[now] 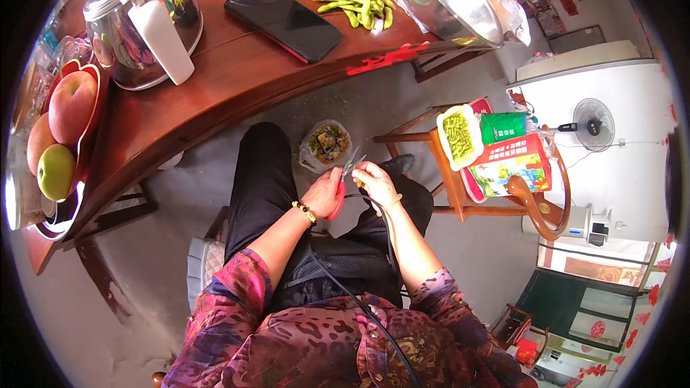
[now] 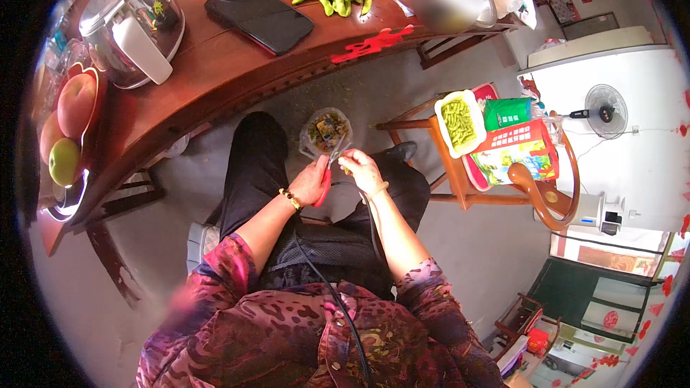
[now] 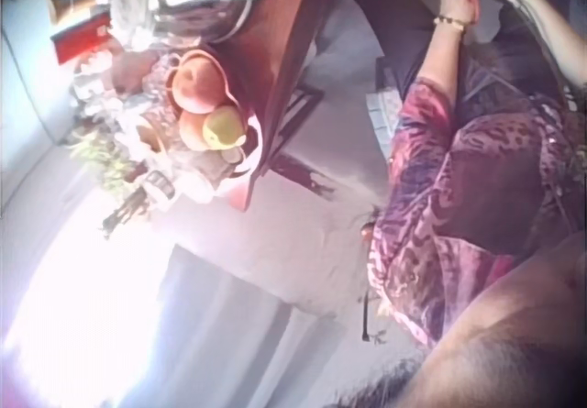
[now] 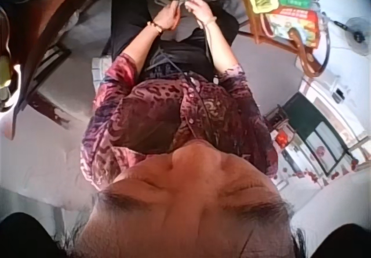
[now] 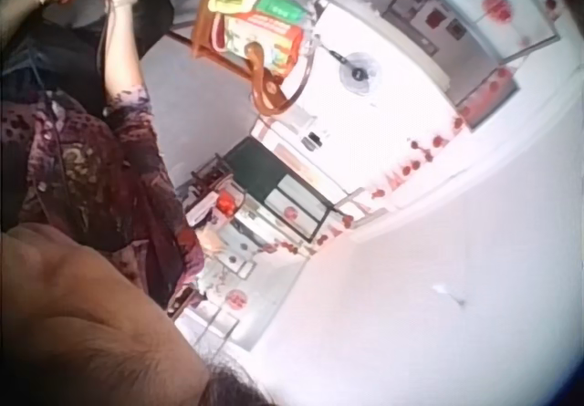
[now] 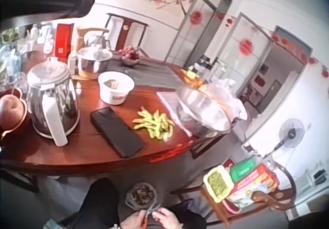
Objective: The person sits at a table and uses red-handled scissors to trim the ends of green edamame pods. They pick up pods from a metal bowl, cut the tips, and place the trimmed pods onto the table surface.
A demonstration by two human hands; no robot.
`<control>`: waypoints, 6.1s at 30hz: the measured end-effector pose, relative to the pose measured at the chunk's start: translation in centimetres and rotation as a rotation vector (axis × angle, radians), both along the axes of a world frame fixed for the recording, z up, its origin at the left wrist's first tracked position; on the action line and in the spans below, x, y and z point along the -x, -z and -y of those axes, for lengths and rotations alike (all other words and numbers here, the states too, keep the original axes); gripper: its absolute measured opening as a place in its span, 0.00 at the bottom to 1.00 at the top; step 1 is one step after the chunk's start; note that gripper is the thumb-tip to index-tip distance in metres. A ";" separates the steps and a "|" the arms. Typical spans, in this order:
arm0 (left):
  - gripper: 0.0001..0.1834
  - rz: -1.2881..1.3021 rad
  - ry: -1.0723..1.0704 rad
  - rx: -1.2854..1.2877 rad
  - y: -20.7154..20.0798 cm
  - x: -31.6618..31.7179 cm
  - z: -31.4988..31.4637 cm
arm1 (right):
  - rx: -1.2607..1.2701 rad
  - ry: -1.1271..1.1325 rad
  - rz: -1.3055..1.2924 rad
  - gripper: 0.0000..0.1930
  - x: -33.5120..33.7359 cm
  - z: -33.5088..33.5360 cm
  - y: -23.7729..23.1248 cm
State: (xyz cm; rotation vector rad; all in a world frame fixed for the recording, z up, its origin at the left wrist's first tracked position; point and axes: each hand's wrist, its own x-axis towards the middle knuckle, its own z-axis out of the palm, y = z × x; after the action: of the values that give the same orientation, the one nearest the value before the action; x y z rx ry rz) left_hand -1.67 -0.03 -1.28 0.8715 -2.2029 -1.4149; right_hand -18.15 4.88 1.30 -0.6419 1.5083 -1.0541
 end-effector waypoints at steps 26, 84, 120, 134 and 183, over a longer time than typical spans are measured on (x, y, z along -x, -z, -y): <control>0.31 -0.111 -0.084 -0.305 3.8 0.6 0.1 | 0.095 0.512 0.589 0.04 0.7 1.6 1.6; 0.16 -0.149 -0.013 -0.633 4.0 0.8 -0.1 | 0.126 0.409 0.484 0.05 0.6 0.0 1.1; 0.19 -0.193 -0.052 -0.558 3.1 0.3 0.6 | -0.044 0.115 0.358 0.16 0.9 -0.2 -2.3; 0.26 0.072 0.141 -0.105 2.2 0.0 0.5 | -0.056 -0.108 0.033 0.03 1.0 -0.5 1.5; 0.27 -0.100 0.014 -0.124 4.2 0.3 0.4 | -0.114 0.199 0.451 0.06 -0.2 0.2 1.5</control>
State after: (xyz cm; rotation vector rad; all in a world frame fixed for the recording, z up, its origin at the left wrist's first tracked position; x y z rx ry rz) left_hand -1.95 -0.45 -5.52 0.8091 -2.0696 -1.5802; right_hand -17.92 4.64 -0.15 -0.1569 1.2380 -1.1627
